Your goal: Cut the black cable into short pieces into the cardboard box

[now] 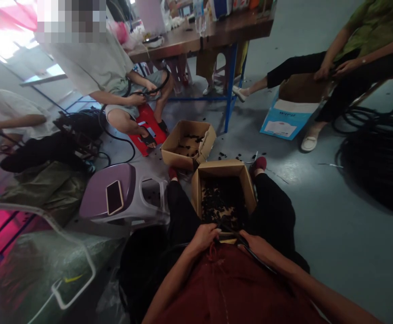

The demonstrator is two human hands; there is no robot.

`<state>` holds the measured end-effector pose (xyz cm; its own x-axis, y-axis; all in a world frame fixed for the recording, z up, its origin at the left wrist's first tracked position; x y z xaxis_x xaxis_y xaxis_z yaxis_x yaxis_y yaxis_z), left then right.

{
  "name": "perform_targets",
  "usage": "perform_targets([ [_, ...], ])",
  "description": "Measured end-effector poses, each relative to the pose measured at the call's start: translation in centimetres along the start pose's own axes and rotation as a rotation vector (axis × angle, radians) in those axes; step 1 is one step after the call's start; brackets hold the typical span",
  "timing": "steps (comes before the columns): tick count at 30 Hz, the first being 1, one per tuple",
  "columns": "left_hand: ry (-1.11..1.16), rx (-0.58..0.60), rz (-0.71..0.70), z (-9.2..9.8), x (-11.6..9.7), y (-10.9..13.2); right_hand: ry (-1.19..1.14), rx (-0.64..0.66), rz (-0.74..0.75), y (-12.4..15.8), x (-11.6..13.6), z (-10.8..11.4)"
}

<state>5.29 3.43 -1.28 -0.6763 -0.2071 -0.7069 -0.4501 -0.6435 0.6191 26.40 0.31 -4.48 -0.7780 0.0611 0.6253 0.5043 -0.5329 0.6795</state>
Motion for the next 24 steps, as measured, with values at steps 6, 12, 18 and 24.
perform_targets([
  [6,0.023,0.005,-0.017,0.2,0.2,-0.3,0.047,0.005,-0.009,-0.5,0.1,0.0],
  [12,0.026,0.053,-0.004,0.3,0.0,-1.2,0.053,0.005,-0.041,-0.7,-0.4,0.0],
  [18,-0.047,0.033,-0.023,0.0,0.5,-1.9,0.027,0.010,-0.060,-0.9,-1.0,0.0],
  [24,-0.193,0.044,-0.015,-0.7,1.3,-2.1,0.053,0.036,-0.015,-1.2,-0.6,0.6],
])
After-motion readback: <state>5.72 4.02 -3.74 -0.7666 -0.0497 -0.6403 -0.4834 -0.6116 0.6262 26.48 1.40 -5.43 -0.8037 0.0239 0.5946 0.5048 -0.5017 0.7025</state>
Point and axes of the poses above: each hand's wrist, its own y-axis away from the middle knuckle, its own z-axis out of the back of the hand, x = y × z, the point moved 1 cm from there along -y, towards the middle knuckle, and after that the axes turned 12 degrees about x, right-handed, at the moved point
